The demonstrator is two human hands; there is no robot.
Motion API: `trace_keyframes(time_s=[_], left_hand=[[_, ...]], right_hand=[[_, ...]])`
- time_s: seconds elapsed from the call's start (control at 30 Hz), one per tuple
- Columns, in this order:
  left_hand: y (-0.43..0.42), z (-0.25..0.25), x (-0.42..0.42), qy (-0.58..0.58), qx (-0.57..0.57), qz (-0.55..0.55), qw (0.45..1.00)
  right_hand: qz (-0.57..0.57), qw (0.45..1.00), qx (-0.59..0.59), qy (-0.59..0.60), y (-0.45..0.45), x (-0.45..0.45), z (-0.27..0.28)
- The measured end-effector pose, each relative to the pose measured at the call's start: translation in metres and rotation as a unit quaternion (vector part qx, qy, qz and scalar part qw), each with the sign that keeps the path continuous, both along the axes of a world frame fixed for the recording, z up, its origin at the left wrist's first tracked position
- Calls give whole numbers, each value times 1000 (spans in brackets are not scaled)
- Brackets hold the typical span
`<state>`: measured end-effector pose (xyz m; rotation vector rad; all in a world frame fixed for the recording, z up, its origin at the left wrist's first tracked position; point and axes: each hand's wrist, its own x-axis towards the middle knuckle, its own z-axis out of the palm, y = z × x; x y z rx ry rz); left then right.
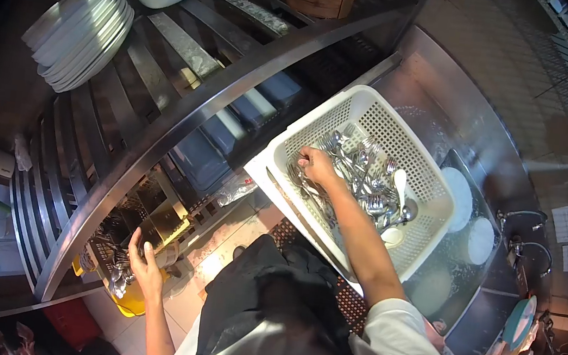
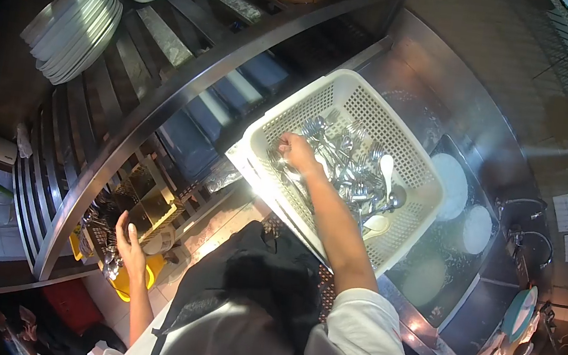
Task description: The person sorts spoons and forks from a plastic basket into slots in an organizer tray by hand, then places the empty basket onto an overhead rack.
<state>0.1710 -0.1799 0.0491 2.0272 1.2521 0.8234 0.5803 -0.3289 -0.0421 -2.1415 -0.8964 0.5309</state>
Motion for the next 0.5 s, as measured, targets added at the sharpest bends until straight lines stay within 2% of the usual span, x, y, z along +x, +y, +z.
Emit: trace_keyframes(time_s=[0.03,0.2,0.27,0.37,0.5], left_hand=[[-2,10,12,-24,-3,-22,999],[-12,39,97,-120,7,-189,975],[-21,51,143,-142,20,-273,951],[-31,67,206,-150,34,-367,917],[-43,84,268,-173,-15,-456,873]], right_hand=[[-2,1000,2,-1,-1,2,5],[-53,968,238,61,-25,19,64],[-85,967,236,45,-38,10,109],[-72,958,277,-3,-59,6,139],[-118,931,341,-62,-75,-2,172]])
